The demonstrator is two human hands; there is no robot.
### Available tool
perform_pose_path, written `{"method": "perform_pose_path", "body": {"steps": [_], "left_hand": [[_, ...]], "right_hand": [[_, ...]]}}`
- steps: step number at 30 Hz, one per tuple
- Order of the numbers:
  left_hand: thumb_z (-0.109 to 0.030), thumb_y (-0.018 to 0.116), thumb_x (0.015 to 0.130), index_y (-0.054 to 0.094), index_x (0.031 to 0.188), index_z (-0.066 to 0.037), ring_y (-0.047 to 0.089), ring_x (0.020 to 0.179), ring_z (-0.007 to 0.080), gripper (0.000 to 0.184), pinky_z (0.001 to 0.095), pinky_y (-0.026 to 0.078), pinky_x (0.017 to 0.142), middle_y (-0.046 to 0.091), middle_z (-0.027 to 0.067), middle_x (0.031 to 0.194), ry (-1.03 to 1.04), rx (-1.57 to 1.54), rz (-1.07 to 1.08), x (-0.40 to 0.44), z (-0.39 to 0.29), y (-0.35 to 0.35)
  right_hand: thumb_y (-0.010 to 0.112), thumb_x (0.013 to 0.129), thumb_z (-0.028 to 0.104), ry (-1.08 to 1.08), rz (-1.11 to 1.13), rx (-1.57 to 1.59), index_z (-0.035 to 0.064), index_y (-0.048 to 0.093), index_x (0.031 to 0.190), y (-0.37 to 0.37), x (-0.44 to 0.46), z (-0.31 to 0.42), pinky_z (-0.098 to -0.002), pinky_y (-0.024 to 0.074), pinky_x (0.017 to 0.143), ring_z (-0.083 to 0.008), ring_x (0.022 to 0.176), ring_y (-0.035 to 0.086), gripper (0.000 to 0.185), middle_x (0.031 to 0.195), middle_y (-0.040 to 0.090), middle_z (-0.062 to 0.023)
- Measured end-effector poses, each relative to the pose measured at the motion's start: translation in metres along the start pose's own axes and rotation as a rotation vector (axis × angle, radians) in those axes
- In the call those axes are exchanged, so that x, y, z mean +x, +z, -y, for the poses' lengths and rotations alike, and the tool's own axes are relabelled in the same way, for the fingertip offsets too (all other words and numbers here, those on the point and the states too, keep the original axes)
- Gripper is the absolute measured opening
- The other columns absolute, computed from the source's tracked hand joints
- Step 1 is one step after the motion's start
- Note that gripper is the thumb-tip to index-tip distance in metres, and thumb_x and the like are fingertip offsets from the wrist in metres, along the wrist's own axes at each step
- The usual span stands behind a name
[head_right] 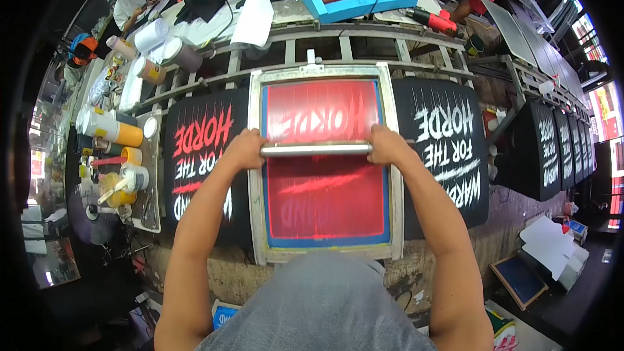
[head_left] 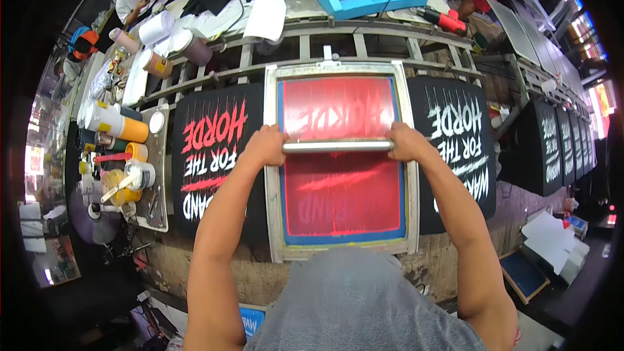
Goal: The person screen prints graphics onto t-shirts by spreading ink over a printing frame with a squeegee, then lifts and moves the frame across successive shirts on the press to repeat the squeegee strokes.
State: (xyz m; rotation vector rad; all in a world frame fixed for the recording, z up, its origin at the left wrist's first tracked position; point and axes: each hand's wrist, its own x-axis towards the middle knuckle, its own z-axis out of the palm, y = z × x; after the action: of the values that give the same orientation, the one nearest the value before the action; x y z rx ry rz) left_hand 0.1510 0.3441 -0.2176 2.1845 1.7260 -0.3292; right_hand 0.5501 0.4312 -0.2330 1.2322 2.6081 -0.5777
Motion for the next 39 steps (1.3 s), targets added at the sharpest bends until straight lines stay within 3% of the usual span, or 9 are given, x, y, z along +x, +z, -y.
{"method": "perform_pose_path", "body": {"steps": [9, 14, 21, 24, 28, 33, 35, 37, 39], "left_hand": [[-0.015, 0.071, 0.071, 0.069, 0.123, -0.016, 0.071, 0.105, 0.0330, 0.052, 0.0502, 0.054, 0.089, 0.074, 0.0158, 0.108, -0.211, 0.048, -0.119, 0.162, 0.060, -0.056], [-0.015, 0.069, 0.072, 0.074, 0.110, -0.013, 0.072, 0.100, 0.0343, 0.038, 0.0484, 0.056, 0.086, 0.074, 0.0181, 0.105, -0.172, 0.002, -0.152, 0.170, 0.071, -0.058], [-0.015, 0.068, 0.073, 0.075, 0.109, -0.013, 0.071, 0.101, 0.0356, 0.037, 0.0481, 0.057, 0.089, 0.074, 0.0176, 0.105, -0.226, 0.069, -0.071, 0.170, 0.062, -0.062], [-0.015, 0.069, 0.073, 0.075, 0.107, -0.013, 0.071, 0.103, 0.0359, 0.035, 0.0480, 0.058, 0.089, 0.074, 0.0177, 0.105, -0.245, 0.024, -0.086, 0.166, 0.057, -0.060], [-0.015, 0.065, 0.069, 0.076, 0.107, -0.013, 0.070, 0.106, 0.0373, 0.040, 0.0501, 0.055, 0.096, 0.074, 0.0198, 0.108, -0.298, -0.027, -0.014, 0.160, 0.050, -0.055], [-0.016, 0.062, 0.066, 0.077, 0.111, -0.015, 0.067, 0.113, 0.0387, 0.047, 0.0647, 0.038, 0.111, 0.073, 0.0198, 0.113, -0.248, -0.028, 0.010, 0.135, 0.042, -0.035], [-0.015, 0.062, 0.066, 0.076, 0.112, -0.015, 0.067, 0.113, 0.0385, 0.048, 0.0642, 0.040, 0.109, 0.073, 0.0191, 0.114, -0.253, -0.057, 0.036, 0.116, 0.032, -0.028], [-0.020, 0.066, 0.071, 0.075, 0.117, -0.020, 0.069, 0.108, 0.0364, 0.047, 0.0494, 0.052, 0.100, 0.073, 0.0176, 0.114, -0.249, -0.038, 0.028, 0.096, 0.022, -0.024], [-0.019, 0.067, 0.069, 0.075, 0.117, -0.018, 0.069, 0.108, 0.0359, 0.048, 0.0464, 0.055, 0.095, 0.072, 0.0170, 0.114, -0.251, -0.046, 0.074, 0.077, 0.012, -0.017]], "right_hand": [[0.078, 0.072, 0.033, 0.163, -0.130, -0.116, 0.0099, 0.072, 0.109, -0.078, 0.151, -0.059, -0.0466, 0.0574, 0.087, -0.0367, 0.100, 0.070, 0.044, 0.104, 0.073, -0.0189], [0.078, 0.072, 0.031, 0.163, -0.105, -0.091, 0.0085, 0.072, 0.107, -0.070, 0.160, -0.067, -0.0469, 0.0574, 0.087, -0.0377, 0.098, 0.071, 0.042, 0.102, 0.073, -0.0203], [0.069, 0.077, 0.021, 0.242, -0.141, -0.118, 0.0075, 0.073, 0.103, -0.065, 0.165, -0.064, -0.0477, 0.0570, 0.088, -0.0377, 0.095, 0.072, 0.029, 0.099, 0.073, -0.0223], [0.067, 0.076, 0.020, 0.228, -0.159, -0.116, 0.0082, 0.074, 0.107, -0.059, 0.170, -0.068, -0.0464, 0.0567, 0.089, -0.0367, 0.099, 0.071, 0.034, 0.102, 0.074, -0.0198], [0.068, 0.075, 0.021, 0.242, -0.041, -0.065, 0.0116, 0.074, 0.115, -0.063, 0.154, -0.060, -0.0449, 0.0564, 0.092, -0.0355, 0.105, 0.069, 0.042, 0.111, 0.073, -0.0163], [0.076, 0.073, 0.026, 0.242, 0.038, -0.035, 0.0129, 0.073, 0.118, -0.049, 0.120, -0.048, -0.0447, 0.0562, 0.093, -0.0356, 0.107, 0.069, 0.046, 0.115, 0.072, -0.0160], [0.078, 0.073, 0.028, 0.251, 0.066, -0.019, 0.0126, 0.073, 0.118, -0.040, 0.101, -0.039, -0.0448, 0.0562, 0.093, -0.0356, 0.107, 0.069, 0.048, 0.115, 0.072, -0.0160], [0.082, 0.071, 0.031, 0.255, 0.093, -0.004, 0.0122, 0.073, 0.116, -0.035, 0.083, -0.028, -0.0448, 0.0562, 0.093, -0.0354, 0.106, 0.069, 0.049, 0.113, 0.073, -0.0155], [0.083, 0.070, 0.030, 0.240, 0.085, -0.006, 0.0117, 0.073, 0.114, -0.027, 0.062, -0.017, -0.0446, 0.0563, 0.093, -0.0349, 0.105, 0.069, 0.049, 0.110, 0.073, -0.0148]]}}
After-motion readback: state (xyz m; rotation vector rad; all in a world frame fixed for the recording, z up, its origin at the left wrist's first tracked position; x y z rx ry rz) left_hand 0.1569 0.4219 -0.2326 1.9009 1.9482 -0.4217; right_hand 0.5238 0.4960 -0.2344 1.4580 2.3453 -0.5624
